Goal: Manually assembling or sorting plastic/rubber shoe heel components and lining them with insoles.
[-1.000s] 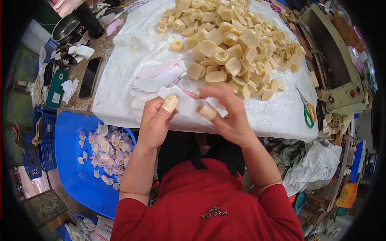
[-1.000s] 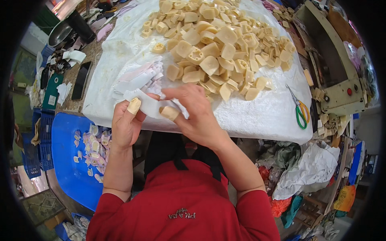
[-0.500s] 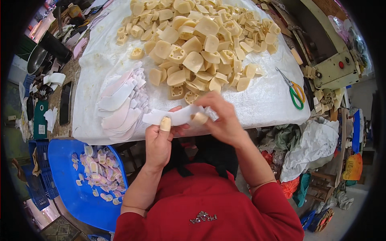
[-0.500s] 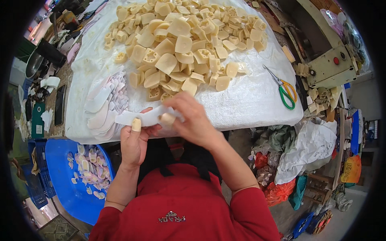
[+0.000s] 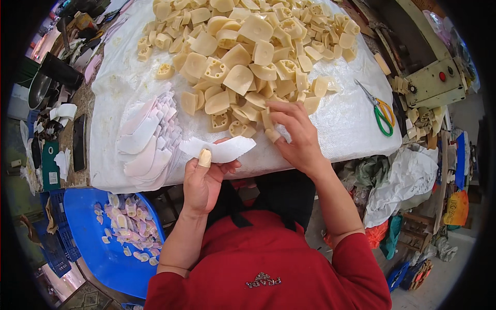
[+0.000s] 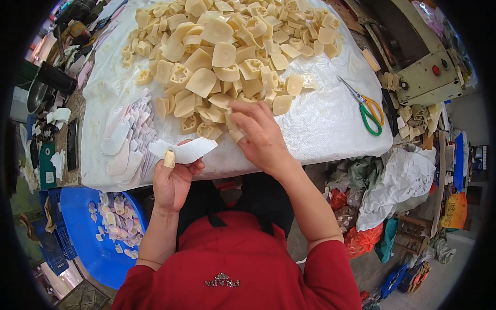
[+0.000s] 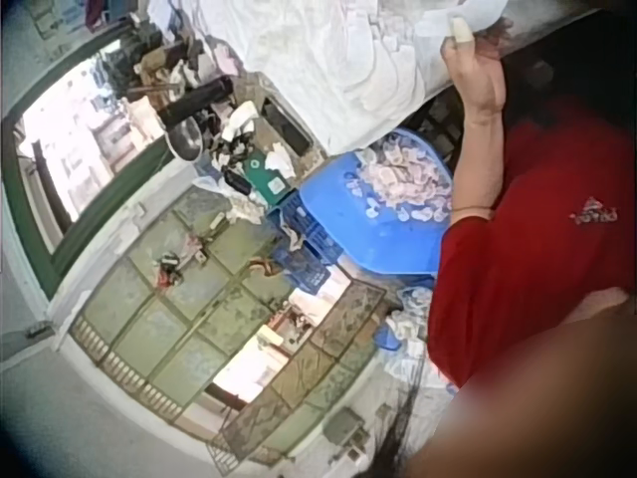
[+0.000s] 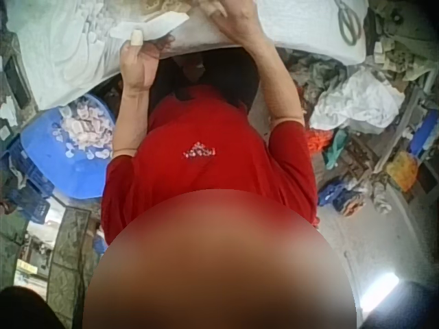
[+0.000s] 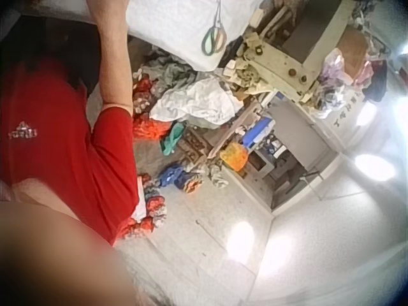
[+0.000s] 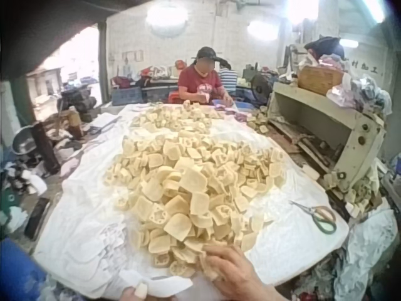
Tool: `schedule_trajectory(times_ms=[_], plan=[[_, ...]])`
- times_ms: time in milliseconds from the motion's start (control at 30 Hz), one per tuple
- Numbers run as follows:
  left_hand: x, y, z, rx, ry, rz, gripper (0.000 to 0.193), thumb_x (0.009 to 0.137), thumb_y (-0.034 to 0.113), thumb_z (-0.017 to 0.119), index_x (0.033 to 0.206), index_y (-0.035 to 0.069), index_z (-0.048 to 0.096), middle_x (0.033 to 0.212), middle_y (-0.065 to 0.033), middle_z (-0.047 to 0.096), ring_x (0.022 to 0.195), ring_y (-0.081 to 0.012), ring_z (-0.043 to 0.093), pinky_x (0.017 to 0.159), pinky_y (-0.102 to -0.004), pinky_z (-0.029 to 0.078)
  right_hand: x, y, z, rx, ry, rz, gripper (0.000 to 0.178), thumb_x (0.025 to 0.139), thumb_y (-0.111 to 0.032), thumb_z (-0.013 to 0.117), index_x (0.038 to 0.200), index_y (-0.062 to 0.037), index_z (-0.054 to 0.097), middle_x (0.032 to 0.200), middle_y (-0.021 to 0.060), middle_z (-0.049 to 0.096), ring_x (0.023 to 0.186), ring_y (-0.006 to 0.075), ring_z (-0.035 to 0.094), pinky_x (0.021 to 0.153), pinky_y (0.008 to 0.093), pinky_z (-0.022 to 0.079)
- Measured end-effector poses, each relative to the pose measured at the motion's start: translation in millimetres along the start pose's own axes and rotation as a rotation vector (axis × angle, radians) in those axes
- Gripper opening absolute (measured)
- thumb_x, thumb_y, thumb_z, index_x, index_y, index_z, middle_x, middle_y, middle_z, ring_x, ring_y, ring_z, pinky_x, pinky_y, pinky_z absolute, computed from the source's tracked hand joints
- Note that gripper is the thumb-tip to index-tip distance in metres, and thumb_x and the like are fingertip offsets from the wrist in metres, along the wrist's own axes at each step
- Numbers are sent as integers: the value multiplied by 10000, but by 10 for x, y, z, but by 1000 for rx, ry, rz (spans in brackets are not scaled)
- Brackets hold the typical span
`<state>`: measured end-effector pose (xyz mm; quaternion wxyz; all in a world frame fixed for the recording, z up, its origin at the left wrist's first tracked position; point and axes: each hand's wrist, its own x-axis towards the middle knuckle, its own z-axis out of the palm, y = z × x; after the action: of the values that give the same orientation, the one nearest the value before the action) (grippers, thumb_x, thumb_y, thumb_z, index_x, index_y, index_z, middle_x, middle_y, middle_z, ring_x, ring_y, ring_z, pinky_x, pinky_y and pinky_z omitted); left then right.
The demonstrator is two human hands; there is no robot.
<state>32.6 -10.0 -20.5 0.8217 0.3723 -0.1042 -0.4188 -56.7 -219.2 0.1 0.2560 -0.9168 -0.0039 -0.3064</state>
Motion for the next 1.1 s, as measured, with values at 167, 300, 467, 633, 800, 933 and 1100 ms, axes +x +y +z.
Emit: schedule_trajectory(times_ms=[167, 300, 467, 633, 800, 933, 1100], plan=[[4, 8, -13, -2, -11, -3, 467, 978, 299, 425, 1226, -92, 482, 1160, -180, 582, 891, -241, 619, 755, -324, 470, -164, -144, 61, 163, 178, 306, 471, 657, -34, 744, 1093, -26, 564, 1033, 143, 558, 964, 299, 536, 811, 368, 469], [-19, -13, 19, 48, -35, 33, 472, 978, 303, 429, 1238, -88, 478, 1199, -185, 561, 944, -256, 617, 790, -333, 476, -203, -158, 139, -37, 150, 365, 446, 642, -67, 775, 1043, -19, 585, 903, 121, 510, 850, 274, 515, 733, 360, 461], [-15, -60, 80, 44, -9, 53, 475, 972, 306, 437, 1254, -76, 462, 1186, -192, 568, 954, -273, 614, 780, -341, 485, -277, -94, 155, -51, 168, 369, 443, 612, -76, 793, 1008, -23, 601, 878, 113, 485, 823, 262, 497, 683, 357, 447], [-13, -92, 7, -62, 1, 43, 454, 989, 282, 410, 1271, -71, 455, 1210, -176, 557, 971, -244, 601, 787, -335, 477, -397, -126, 156, -206, 69, 149, 581, 540, 9, 763, 1074, -71, 549, 1072, 122, 512, 859, 296, 481, 720, 392, 436], [-30, -62, 20, -45, 6, 50, 437, 991, 259, 409, 1275, -72, 452, 1184, -168, 572, 956, -228, 599, 761, -322, 476, -413, -72, 114, -174, 82, 13, 564, 554, 115, 620, 1087, -62, 563, 1034, 130, 563, 977, 330, 502, 794, 376, 453], [-45, -45, 81, 30, 52, 65, 448, 973, 262, 451, 1257, -84, 456, 1133, -179, 594, 933, -242, 613, 764, -335, 487, -486, -90, 71, -18, 154, 138, 449, 640, 147, 604, 1048, -39, 577, 1001, 131, 581, 901, 305, 550, 728, 339, 480], [-128, 9, 171, 81, 138, 153, 418, 966, 234, 474, 1239, -82, 478, 1148, -165, 589, 975, -232, 603, 839, -351, 485, -151, -619, 5, 457, 255, 144, 324, 723, 76, 678, 1010, -20, 565, 940, 138, 625, 835, 276, 593, 733, 342, 484]])
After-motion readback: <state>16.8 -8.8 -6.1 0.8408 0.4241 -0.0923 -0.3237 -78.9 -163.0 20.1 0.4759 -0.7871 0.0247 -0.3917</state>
